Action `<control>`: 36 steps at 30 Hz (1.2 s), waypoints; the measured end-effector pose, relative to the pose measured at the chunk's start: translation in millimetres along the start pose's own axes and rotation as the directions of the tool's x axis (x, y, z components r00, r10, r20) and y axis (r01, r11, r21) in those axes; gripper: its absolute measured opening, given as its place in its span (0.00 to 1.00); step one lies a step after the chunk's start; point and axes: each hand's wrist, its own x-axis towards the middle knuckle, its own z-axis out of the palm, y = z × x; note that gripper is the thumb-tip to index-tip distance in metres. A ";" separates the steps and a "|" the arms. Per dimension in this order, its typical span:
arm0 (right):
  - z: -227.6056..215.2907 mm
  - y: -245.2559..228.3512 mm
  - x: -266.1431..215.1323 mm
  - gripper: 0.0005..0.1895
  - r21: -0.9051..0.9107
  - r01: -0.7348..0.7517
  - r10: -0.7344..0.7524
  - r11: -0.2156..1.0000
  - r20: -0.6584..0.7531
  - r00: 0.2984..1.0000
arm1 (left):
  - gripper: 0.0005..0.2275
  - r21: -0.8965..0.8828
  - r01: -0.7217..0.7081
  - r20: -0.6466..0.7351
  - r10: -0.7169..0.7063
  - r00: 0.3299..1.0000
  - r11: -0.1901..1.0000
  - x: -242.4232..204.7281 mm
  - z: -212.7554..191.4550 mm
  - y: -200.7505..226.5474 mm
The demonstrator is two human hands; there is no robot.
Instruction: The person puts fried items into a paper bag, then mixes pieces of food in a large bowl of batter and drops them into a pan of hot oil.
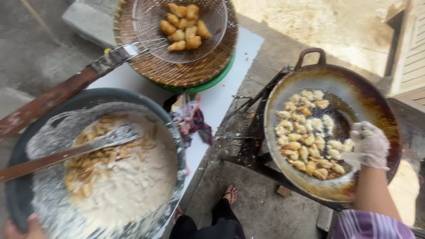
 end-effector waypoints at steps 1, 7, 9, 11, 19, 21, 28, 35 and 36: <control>8.4 -12.7 -9.7 0.14 0.258 -0.053 0.057 0.965 -0.008 0.998 | 0.30 -0.028 -0.037 0.008 0.037 0.999 0.999 2.5 8.6 7.0; 244.4 -48.9 -117.9 0.12 0.180 -0.284 0.124 0.942 0.599 0.791 | 0.26 -0.268 0.131 0.063 -0.118 0.991 0.954 -30.2 -4.0 74.0; 315.4 -67.3 -181.9 0.13 0.077 -0.323 0.142 0.943 0.787 0.601 | 0.25 -0.375 0.200 0.126 -0.165 0.978 0.905 -36.3 -18.7 107.0; 379.1 -65.0 -239.9 0.15 -0.068 -0.363 0.201 0.929 0.917 0.343 | 0.25 -0.358 0.251 0.164 -0.203 0.965 0.900 -37.0 -31.9 130.4; 583.7 190.6 -368.6 0.19 -0.174 0.963 0.663 0.205 0.748 -0.006 | 0.24 -0.358 0.168 0.093 -0.144 0.985 0.919 -42.4 -26.7 140.8; 568.4 251.6 -361.9 0.17 0.024 0.999 0.606 -0.039 0.795 0.005 | 0.24 -0.374 0.133 0.054 -0.122 0.991 0.918 -43.6 -22.2 139.4; 519.3 303.4 -310.9 0.23 0.148 0.988 0.611 -0.055 0.787 -0.083 | 0.24 -0.411 0.191 0.124 -0.153 0.980 0.892 -47.5 -24.4 145.0; 547.7 225.2 -350.6 0.17 -0.009 0.999 0.900 0.049 0.435 -0.040 | 0.24 -0.425 0.145 0.099 -0.113 0.989 0.894 -49.7 -27.3 146.6; 558.0 208.1 -364.1 0.14 -0.172 0.972 0.814 0.160 0.580 -0.031 | 0.24 -0.416 0.134 0.085 -0.108 0.990 0.899 -49.0 -26.1 147.5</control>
